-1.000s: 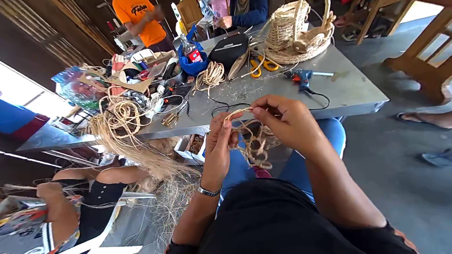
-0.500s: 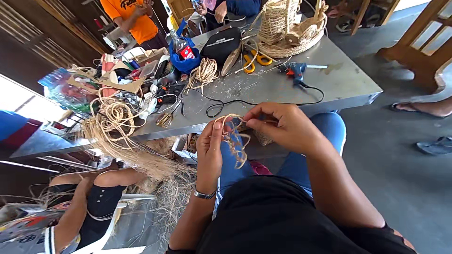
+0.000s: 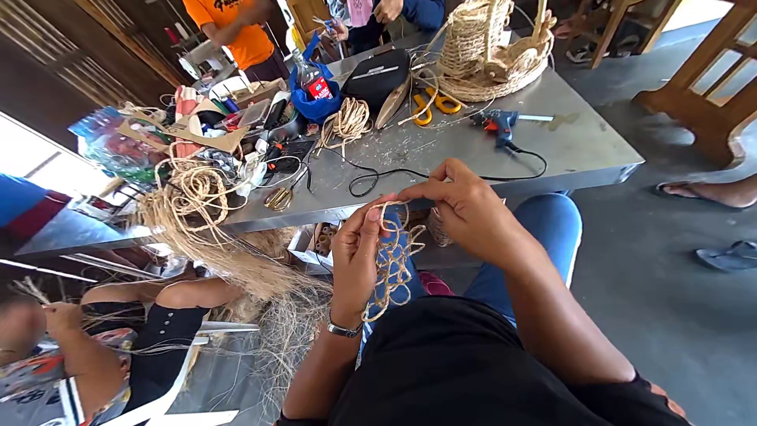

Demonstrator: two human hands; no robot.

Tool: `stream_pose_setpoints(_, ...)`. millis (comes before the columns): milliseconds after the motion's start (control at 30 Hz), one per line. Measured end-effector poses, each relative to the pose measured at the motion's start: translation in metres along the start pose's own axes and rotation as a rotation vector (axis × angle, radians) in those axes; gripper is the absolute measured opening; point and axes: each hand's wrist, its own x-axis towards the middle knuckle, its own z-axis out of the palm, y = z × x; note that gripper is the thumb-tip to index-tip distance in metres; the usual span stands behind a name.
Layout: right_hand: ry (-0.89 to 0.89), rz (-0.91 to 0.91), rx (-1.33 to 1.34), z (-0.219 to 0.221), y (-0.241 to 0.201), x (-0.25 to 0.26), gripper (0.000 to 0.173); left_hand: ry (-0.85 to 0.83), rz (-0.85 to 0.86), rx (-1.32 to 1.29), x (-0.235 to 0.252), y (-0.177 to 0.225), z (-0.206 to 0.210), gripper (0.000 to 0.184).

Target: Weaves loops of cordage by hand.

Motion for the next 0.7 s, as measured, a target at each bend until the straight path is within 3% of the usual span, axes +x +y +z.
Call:
stream_pose_setpoints(200, 0.037, -0.001, 0.031, 0.01, 0.006, -0.003, 0.025, -0.004, -0.018, -0.038, 0.0, -0.005, -0.003, 0.024)
stream_pose_setpoints(367, 0.014, -0.103, -0.051, 0.006, 0.008, -0.003, 0.025, -0.053, -0.031, -0.258, 0.0, -0.001, -0.003, 0.027)
stream_pose_setpoints(500, -0.128, -0.084, -0.256, 0.009, 0.011, -0.007, 0.025, -0.03, -0.061, -0.28, 0.001, 0.001, -0.001, 0.029)
stream_pose_setpoints(600, -0.173, -0.034, -0.156, 0.012, 0.004, -0.005, 0.019, -0.052, -0.056, -0.231, 0.001, -0.003, -0.001, 0.028)
stream_pose_setpoints(700, -0.003, -0.057, -0.003, 0.012, -0.003, -0.001, 0.02, -0.034, -0.038, -0.151, 0.001, -0.006, -0.002, 0.029)
